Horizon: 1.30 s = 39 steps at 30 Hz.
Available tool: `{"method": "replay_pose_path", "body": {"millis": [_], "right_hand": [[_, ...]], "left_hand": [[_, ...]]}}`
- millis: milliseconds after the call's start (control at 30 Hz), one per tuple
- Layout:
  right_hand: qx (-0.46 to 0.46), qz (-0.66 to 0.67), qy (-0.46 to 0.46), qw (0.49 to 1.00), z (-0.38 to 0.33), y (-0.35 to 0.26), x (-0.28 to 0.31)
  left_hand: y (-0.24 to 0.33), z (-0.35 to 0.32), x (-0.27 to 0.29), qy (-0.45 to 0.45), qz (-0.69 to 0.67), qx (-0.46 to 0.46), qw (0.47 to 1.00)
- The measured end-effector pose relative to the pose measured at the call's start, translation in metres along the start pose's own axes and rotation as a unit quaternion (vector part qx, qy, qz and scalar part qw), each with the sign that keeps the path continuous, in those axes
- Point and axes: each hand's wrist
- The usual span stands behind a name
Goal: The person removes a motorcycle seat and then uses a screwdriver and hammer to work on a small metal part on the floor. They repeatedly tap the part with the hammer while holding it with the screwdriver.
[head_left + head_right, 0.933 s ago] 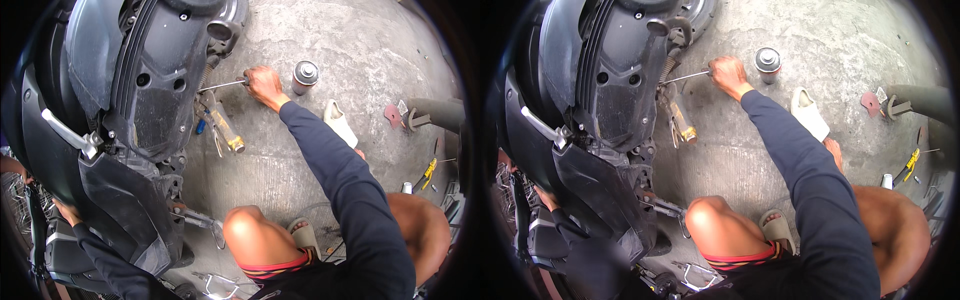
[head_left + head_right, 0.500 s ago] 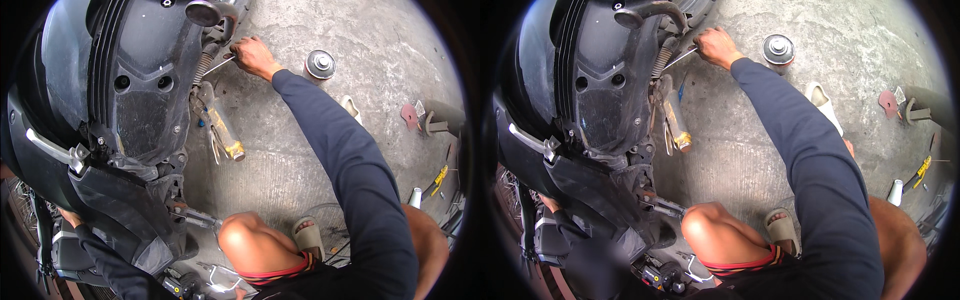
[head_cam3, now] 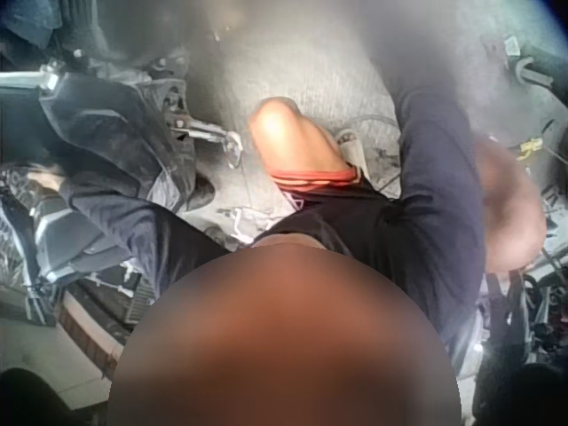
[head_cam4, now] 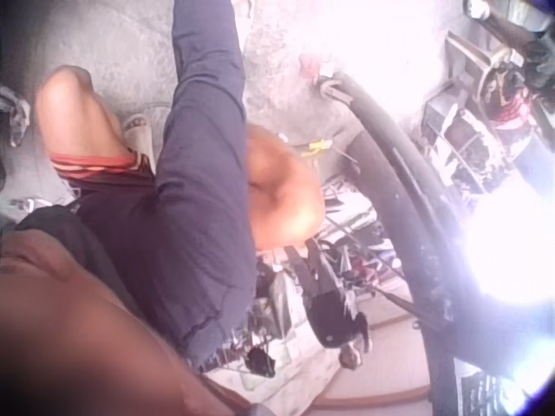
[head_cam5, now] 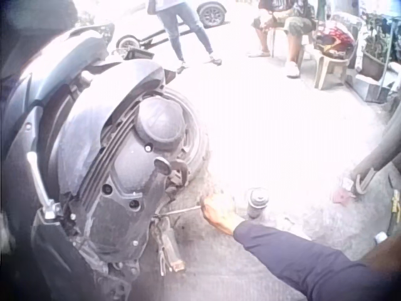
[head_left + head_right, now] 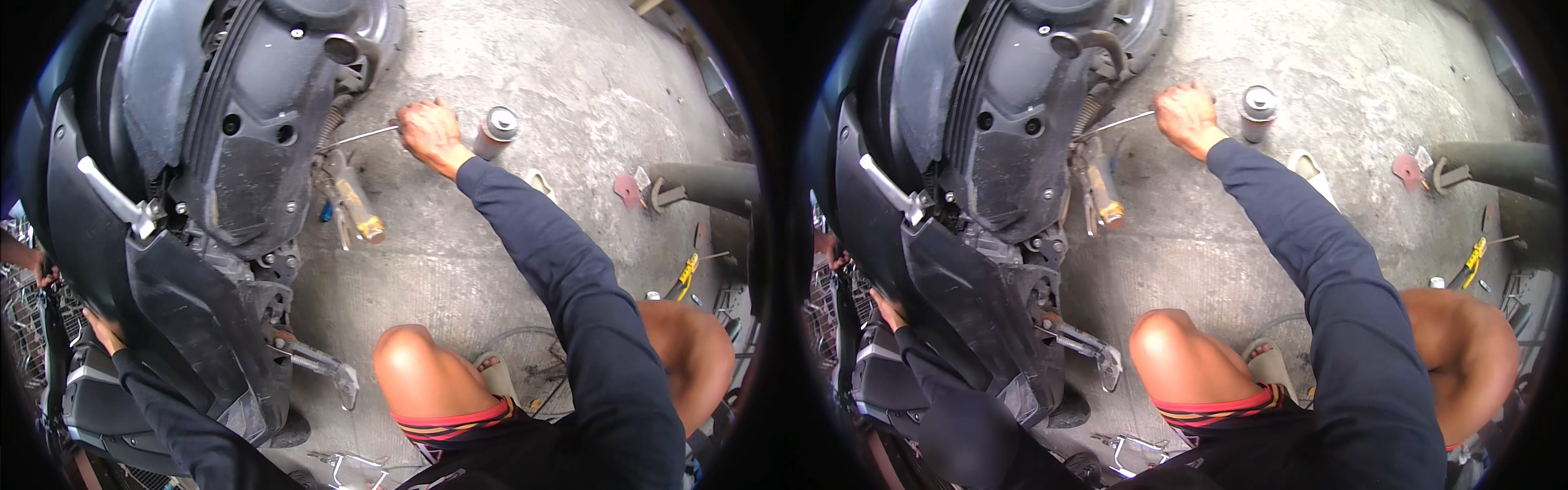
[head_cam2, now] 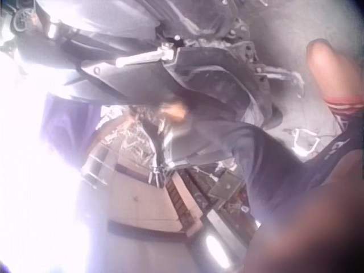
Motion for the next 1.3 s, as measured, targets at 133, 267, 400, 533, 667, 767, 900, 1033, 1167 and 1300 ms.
{"method": "replay_pose_path", "body": {"millis": [133, 267, 400, 533, 667, 767, 900, 1033, 1167, 1300], "right_hand": [[0.004, -0.003, -0.001, 1.0, 0.0, -0.003, 0.0], [-0.012, -0.009, -0.094, 0.995, 0.001, -0.005, -0.003], [0.009, 0.028, -0.112, 0.993, -0.007, -0.001, -0.014], [-0.007, 0.045, -0.128, 0.991, -0.002, 0.004, -0.016], [0.009, 0.017, -0.35, 0.937, 0.03, 0.003, -0.004], [0.004, 0.002, -0.428, 0.904, 0.049, 0.0, -0.009], [-0.013, 0.039, -0.294, 0.955, 0.042, 0.001, -0.053], [0.02, 0.093, -0.143, 0.985, 0.033, 0.0, -0.095], [0.079, 0.086, -0.032, 0.993, 0.055, 0.002, -0.081], [0.13, 0.006, -0.022, 0.991, 0.096, 0.005, -0.034]], "left_hand": [[-0.01, 0.0, -0.001, -0.02, -0.013, 0.033, 0.999], [-0.01, 0.0, -0.003, -0.003, -0.029, 0.046, 0.999], [-0.008, 0.0, -0.004, 0.004, -0.005, 0.045, 0.999], [-0.008, 0.003, -0.002, 0.003, -0.035, 0.037, 0.999], [-0.005, 0.006, 0.004, -0.011, -0.004, 0.01, 1.0], [0.0, -0.004, 0.006, -0.02, 0.017, -0.017, 1.0], [0.006, -0.043, 0.0, -0.002, -0.019, -0.049, 0.999], [0.018, -0.085, -0.007, 0.057, 0.072, -0.095, 0.991], [0.029, -0.103, -0.019, 0.063, 0.065, -0.101, 0.991], [0.023, -0.097, -0.024, 0.065, 0.053, -0.119, 0.989]]}}
Point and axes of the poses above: each hand's wrist, its own z-axis towards the middle knuckle, its own x-axis out of the back of the hand, y = z × x, and after that the axes turned 14 degrees about -x, right-handed
